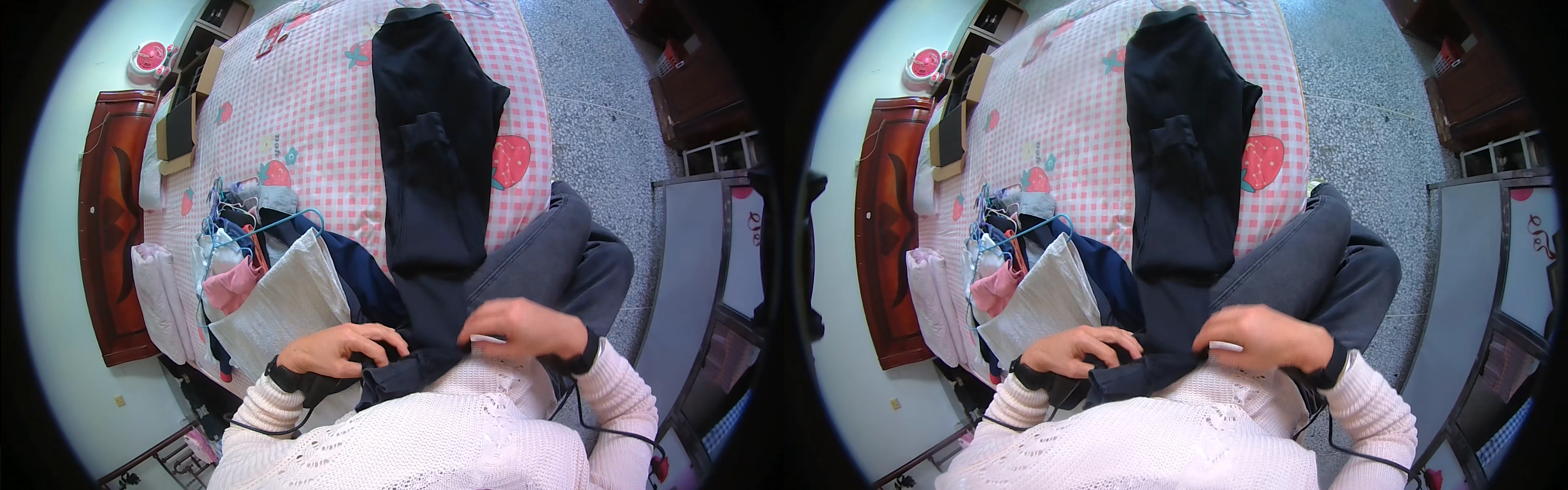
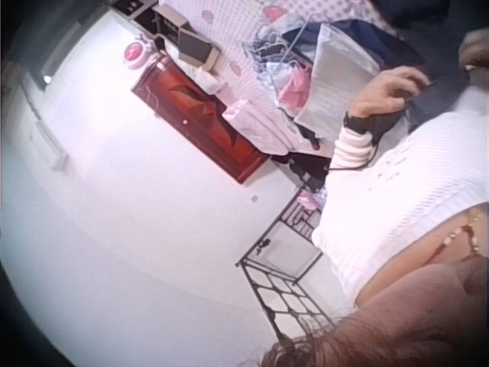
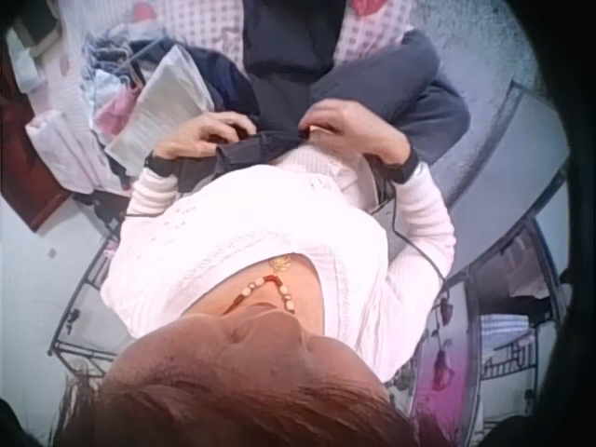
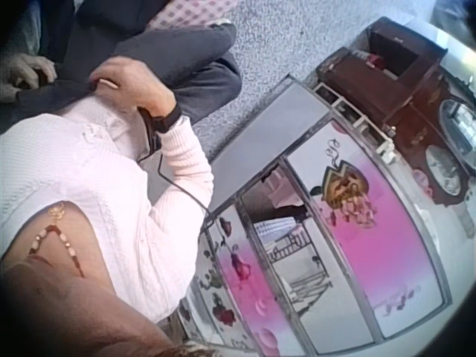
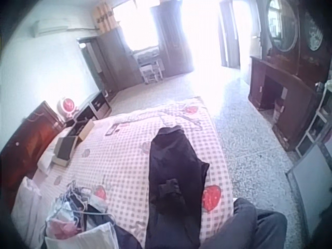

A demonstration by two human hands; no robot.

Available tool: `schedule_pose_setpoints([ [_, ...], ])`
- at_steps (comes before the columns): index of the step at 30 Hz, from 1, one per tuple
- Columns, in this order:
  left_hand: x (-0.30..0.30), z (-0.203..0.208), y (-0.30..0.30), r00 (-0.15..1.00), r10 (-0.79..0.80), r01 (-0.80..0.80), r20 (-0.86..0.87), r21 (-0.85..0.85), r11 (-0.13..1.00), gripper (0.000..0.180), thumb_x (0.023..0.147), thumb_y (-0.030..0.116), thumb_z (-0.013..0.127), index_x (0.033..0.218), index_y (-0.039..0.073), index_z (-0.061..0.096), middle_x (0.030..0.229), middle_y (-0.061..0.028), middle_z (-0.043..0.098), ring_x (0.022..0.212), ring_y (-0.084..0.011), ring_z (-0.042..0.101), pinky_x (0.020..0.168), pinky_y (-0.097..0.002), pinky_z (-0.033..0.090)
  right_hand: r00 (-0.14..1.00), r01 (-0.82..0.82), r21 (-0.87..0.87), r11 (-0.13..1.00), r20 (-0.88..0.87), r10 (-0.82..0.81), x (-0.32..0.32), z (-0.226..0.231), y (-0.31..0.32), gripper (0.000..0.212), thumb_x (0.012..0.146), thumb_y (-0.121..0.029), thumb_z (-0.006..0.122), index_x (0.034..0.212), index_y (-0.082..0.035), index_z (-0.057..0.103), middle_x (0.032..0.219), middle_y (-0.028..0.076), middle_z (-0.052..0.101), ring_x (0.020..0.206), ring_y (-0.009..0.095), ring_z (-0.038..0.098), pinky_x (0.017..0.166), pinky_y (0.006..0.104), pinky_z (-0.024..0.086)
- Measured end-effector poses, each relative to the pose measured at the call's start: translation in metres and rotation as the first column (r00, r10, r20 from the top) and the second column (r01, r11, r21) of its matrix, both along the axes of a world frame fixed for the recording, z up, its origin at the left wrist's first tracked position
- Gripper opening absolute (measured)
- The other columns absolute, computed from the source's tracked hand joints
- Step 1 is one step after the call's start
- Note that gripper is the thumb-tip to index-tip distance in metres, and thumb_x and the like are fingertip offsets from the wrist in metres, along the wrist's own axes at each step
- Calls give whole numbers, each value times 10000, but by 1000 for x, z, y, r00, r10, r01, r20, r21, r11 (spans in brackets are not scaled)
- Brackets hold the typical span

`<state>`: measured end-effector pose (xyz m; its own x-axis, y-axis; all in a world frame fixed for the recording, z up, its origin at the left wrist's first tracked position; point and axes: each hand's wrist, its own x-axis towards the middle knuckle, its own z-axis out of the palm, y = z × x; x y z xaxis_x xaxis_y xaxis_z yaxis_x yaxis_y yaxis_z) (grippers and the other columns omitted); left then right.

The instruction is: The person folds several pieces of clothing on a bed, including a black top and a pair of black pants. They also open a wardrobe to place a folded item inside.

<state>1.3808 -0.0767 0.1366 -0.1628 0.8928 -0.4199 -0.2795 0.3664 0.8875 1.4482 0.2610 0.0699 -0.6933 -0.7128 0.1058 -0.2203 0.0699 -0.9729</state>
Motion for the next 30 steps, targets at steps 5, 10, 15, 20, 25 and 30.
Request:
schedule_pose_setpoints([
  [5,17,-3,1,992,-122,127,37,-212,969,571,803,138,753,1325,28,548,1378,-129,518,1285,-299,490,1120,-404,354,928,345,375,860,3,-373,-31,-54,13,244,877,-135,704,1097,-31,691,1091,163,701,1025,324,675,881,407,542],
  [10,15,-14,12,986,-107,114,-128,46,992,619,828,263,736,1405,101,582,1224,-88,610,1054,-240,524,1056,-383,321,820,466,451,761,104,-563,-97,-91,-1,304,912,-198,708,1128,10,657,1077,213,687,1033,350,675,863,434,542],
  [15,12,-16,15,941,16,46,-338,175,984,293,992,237,594,1192,93,753,1108,-80,706,1089,-239,620,1124,-470,275,695,700,497,513,-308,-650,-170,-133,-30,557,883,-351,750,1262,24,588,1110,230,678,1079,394,658,911,454,537],
  [20,11,-8,14,953,175,-116,-247,237,964,277,975,173,599,1202,144,753,1159,-66,735,1096,-253,637,1169,-501,283,687,647,563,514,-138,-714,-209,-137,-53,471,896,-301,692,1224,31,631,1116,242,703,1064,424,664,962,462,525],
  [25,-24,22,21,913,262,-144,-314,352,925,290,946,218,626,1164,83,762,1116,-103,748,991,-284,661,1052,-463,422,771,637,-111,763,102,-629,-219,-27,-42,329,892,-82,659,1193,48,632,995,73,699,933,144,656,848,273,523],
  [30,-86,94,24,690,446,-2,-570,616,788,242,871,210,701,1015,33,778,1001,-136,736,916,-307,656,921,-433,495,953,273,-427,862,0,-301,-195,147,-19,288,903,-50,633,1182,24,642,923,19,661,844,67,600,770,242,517],
])
